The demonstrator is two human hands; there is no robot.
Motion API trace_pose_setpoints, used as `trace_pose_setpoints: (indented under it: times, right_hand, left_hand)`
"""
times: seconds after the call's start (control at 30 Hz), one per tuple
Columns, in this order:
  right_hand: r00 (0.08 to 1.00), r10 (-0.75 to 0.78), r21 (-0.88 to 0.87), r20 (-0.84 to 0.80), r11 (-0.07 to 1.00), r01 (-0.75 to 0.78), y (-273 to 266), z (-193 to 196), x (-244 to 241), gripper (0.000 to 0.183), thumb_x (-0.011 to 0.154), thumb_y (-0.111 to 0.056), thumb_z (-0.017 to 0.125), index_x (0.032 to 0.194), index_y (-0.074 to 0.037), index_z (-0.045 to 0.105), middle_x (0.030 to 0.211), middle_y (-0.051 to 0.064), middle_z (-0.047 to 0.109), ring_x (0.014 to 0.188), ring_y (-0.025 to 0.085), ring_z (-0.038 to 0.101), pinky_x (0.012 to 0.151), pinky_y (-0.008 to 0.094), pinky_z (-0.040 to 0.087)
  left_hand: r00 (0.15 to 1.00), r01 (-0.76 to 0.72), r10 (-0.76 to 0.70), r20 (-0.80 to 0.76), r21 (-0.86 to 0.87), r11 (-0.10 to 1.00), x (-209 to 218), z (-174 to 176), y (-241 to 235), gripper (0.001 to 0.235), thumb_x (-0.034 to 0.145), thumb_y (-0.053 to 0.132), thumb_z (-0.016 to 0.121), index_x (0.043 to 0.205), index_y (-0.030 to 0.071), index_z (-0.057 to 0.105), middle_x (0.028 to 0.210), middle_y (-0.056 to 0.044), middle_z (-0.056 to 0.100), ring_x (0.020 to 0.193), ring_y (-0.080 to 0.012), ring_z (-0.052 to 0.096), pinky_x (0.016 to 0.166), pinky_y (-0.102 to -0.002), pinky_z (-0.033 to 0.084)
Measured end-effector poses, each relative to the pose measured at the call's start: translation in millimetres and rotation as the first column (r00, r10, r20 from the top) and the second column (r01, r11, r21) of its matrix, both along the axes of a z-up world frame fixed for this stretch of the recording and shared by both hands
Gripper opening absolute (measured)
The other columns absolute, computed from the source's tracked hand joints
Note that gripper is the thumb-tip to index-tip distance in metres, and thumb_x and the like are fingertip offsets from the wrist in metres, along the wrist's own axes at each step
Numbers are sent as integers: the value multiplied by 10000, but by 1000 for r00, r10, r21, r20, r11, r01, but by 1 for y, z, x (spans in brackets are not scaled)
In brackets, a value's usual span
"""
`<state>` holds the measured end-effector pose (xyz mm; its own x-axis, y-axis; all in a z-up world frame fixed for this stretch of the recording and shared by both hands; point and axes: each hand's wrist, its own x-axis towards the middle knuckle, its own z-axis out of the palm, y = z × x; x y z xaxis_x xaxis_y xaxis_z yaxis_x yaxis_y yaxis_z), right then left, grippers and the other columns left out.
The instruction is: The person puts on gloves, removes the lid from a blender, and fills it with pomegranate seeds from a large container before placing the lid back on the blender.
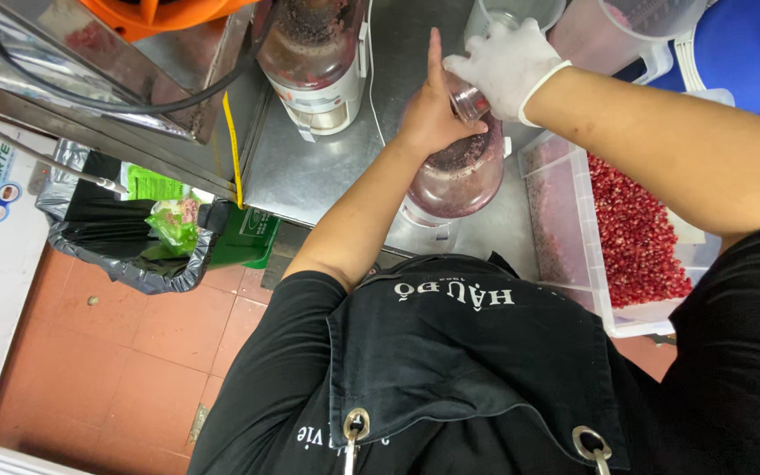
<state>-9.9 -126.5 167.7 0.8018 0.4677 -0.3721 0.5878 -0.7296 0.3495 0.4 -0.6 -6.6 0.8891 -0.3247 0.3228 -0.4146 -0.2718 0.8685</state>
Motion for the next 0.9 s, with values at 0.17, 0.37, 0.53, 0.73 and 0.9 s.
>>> trace_pose_setpoints:
  times: [0.17,0.37,0.53,0.73,0.9]
  right_hand:
    - [998,5,435,-63,900,22,-42,-14,5,832,713,-335,884,1448,-189,521,1265,154,628,1193,396,602,1022,508,511]
    - [993,57,953,-101,292,80,-148,-57,-63,880,704,-20,879,1445,73,413,1351,261,556,1239,409,554,1053,528,456]
    - [604,-474,732,-640,-138,667,-267,-84,-155,912,785,-111,837,1524,3,315,1323,144,591,1201,258,623,921,409,588]
    - [476,-819,249,-320,412,877,-295,-184,-197,999,714,-451,868,1571,-193,422,1445,224,547,1337,473,497,1103,550,462]
    - [209,-835,-48,-510,270,962,-271,-192,-194,1142,751,-613,748,1632,-150,189,1643,235,192,1244,467,572,1042,486,478]
  left_hand:
    - [997,38,-36,66,-24,999,5,-5,0,1513,609,241,1013,1570,103,-148,1327,-131,666,1161,-299,705,1003,-399,556]
    - [930,112,-167,328,180,977,-11,13,6,471,855,220,835,1276,166,632,1165,-30,736,1053,-270,694,916,-394,556]
    - [908,151,-211,361,187,971,-17,43,5,77,893,136,784,936,99,731,1037,-47,731,979,-308,678,848,-419,530]
    - [903,176,-235,360,188,966,-12,36,-1,79,903,76,787,951,72,725,1041,-68,726,993,-311,682,888,-420,528]
    - [918,168,-221,329,183,969,-13,31,-4,86,901,55,789,962,59,728,1061,-80,724,1022,-306,684,921,-409,533]
